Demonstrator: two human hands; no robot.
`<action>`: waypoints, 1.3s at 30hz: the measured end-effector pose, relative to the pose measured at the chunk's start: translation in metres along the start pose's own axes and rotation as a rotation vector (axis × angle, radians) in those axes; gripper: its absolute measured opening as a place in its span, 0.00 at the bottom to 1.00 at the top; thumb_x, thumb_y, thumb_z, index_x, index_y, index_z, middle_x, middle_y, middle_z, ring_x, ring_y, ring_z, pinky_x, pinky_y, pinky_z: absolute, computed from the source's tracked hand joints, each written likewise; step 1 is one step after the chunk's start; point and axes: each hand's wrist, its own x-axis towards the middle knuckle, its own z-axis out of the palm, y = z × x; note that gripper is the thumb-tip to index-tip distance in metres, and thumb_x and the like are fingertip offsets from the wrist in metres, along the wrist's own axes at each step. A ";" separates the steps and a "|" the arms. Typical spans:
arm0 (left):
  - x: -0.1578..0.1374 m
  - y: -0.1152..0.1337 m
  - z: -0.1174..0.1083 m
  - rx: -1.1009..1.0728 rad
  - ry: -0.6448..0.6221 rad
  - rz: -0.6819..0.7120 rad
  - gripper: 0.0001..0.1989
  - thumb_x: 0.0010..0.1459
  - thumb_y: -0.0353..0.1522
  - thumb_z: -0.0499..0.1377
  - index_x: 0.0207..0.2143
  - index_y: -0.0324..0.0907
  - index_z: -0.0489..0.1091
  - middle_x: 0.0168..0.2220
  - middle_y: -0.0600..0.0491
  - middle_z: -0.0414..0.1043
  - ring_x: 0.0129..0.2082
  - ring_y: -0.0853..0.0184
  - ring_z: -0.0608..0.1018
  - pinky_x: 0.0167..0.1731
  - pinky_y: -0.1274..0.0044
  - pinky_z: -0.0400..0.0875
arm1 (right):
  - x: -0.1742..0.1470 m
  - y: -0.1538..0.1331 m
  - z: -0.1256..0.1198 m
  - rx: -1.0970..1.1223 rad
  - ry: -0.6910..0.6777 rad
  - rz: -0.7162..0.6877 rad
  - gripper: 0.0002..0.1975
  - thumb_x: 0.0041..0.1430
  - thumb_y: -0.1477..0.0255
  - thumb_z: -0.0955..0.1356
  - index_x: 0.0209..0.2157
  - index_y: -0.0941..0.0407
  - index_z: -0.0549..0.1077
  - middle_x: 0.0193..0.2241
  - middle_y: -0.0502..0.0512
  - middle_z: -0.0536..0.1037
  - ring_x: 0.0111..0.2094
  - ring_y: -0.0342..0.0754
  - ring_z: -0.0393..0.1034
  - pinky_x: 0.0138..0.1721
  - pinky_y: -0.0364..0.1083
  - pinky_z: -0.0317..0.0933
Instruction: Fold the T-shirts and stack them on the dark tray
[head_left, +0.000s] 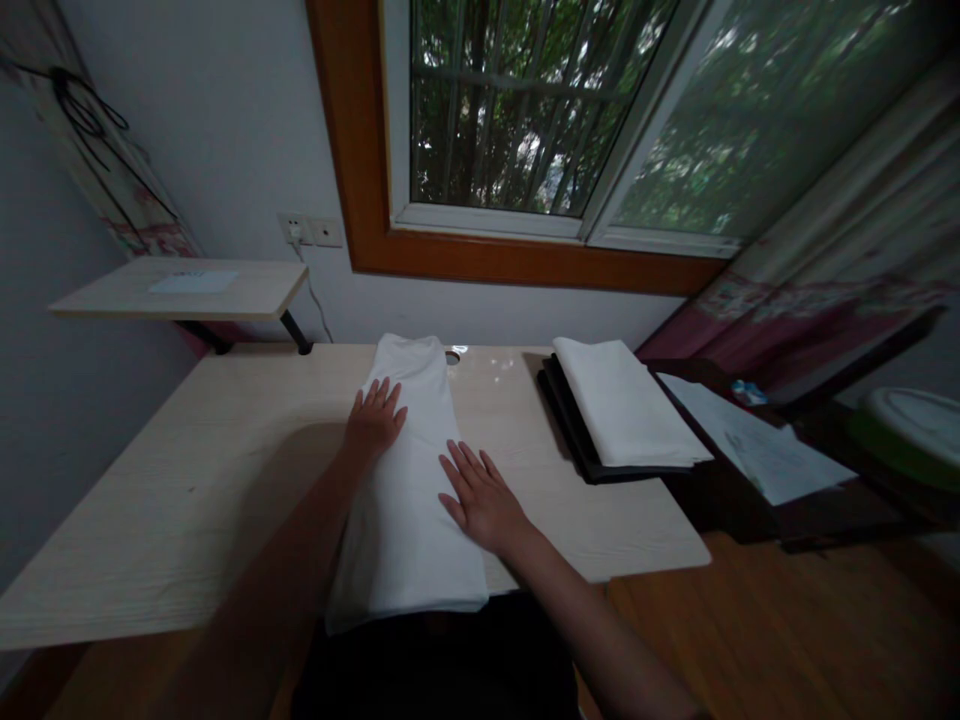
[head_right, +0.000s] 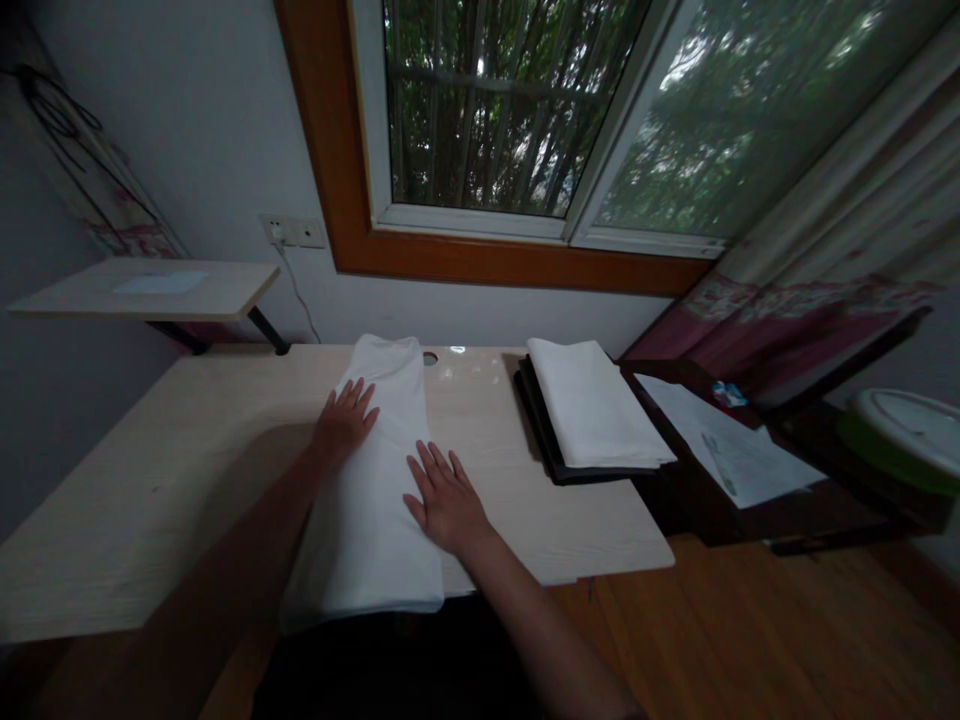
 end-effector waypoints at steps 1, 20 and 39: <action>-0.001 -0.006 -0.001 0.008 -0.003 -0.013 0.29 0.71 0.42 0.45 0.70 0.41 0.58 0.73 0.42 0.52 0.73 0.53 0.57 0.69 0.51 0.49 | -0.002 -0.002 0.000 -0.005 0.000 0.003 0.31 0.73 0.62 0.63 0.72 0.56 0.55 0.73 0.63 0.49 0.74 0.57 0.44 0.71 0.63 0.46; -0.051 0.028 -0.029 0.015 -0.011 -0.029 0.28 0.70 0.40 0.48 0.69 0.44 0.58 0.72 0.41 0.55 0.73 0.51 0.55 0.68 0.48 0.49 | 0.088 0.008 0.001 0.106 0.095 0.120 0.25 0.74 0.68 0.60 0.67 0.60 0.64 0.70 0.64 0.60 0.71 0.55 0.55 0.69 0.58 0.53; -0.106 0.055 -0.086 0.012 -0.087 0.015 0.18 0.70 0.42 0.50 0.52 0.49 0.75 0.52 0.42 0.78 0.55 0.48 0.77 0.67 0.44 0.52 | 0.020 -0.016 0.013 0.029 0.046 0.096 0.29 0.74 0.61 0.61 0.71 0.56 0.57 0.73 0.65 0.49 0.74 0.60 0.45 0.70 0.65 0.46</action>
